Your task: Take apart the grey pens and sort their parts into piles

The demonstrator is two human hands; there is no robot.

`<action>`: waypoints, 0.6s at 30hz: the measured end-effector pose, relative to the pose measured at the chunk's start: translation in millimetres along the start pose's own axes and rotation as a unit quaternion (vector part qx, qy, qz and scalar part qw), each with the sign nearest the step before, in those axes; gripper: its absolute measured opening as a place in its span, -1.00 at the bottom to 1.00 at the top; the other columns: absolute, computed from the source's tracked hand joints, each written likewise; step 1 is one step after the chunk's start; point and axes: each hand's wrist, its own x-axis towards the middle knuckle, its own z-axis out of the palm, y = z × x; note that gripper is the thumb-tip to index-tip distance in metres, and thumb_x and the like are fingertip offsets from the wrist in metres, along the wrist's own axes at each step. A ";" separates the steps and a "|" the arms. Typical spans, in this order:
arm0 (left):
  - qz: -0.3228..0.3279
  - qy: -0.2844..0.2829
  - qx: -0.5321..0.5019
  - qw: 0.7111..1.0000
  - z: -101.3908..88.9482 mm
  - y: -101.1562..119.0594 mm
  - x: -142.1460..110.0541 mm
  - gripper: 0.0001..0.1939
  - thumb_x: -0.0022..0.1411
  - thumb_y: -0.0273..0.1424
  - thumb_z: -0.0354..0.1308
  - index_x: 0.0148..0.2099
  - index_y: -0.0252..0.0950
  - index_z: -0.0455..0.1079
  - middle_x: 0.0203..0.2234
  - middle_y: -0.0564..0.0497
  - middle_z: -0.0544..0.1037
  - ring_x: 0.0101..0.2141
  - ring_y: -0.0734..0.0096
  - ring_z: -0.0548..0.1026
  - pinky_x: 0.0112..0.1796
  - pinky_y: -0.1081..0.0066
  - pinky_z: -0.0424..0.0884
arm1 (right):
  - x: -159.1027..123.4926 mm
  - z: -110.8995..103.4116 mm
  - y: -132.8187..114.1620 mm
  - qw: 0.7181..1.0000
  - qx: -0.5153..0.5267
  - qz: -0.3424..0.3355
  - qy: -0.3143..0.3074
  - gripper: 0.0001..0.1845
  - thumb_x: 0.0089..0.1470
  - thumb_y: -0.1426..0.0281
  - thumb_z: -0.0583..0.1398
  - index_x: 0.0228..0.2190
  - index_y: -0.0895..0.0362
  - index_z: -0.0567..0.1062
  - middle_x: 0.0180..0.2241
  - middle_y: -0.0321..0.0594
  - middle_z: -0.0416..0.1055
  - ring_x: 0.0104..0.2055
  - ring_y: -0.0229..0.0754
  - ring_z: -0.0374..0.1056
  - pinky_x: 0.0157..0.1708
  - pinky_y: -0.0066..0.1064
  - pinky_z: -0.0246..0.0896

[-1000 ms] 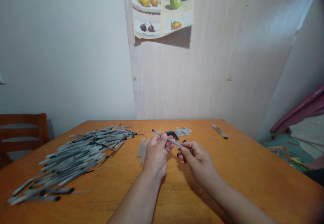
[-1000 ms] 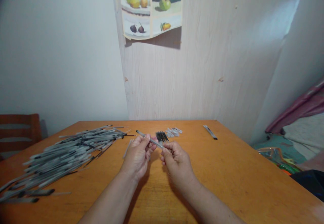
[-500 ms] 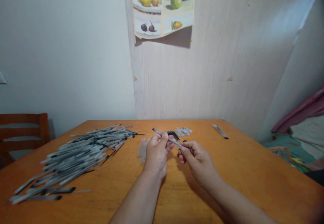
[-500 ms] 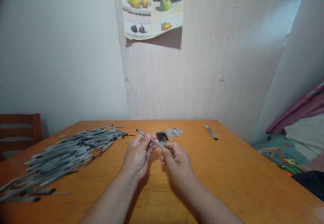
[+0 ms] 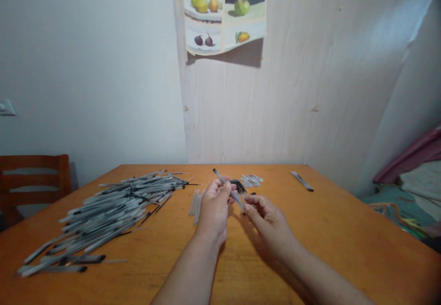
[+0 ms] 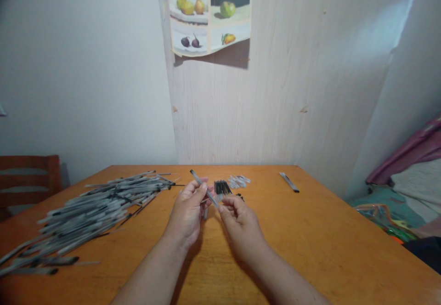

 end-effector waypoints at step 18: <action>0.267 -0.124 0.575 0.764 -4.6 -9.8 -13.8 -0.75 0.28 -0.39 0.06 -0.08 -0.09 0.53 -0.25 -0.09 0.55 -0.18 0.16 0.40 -0.14 0.25 0.17 | 13.3 -35.2 -3.4 0.972 -0.154 -0.171 0.050 -0.71 0.24 0.27 0.12 -0.10 0.02 0.58 -0.15 -0.11 0.54 -0.08 -0.03 0.42 -0.04 -0.17 0.27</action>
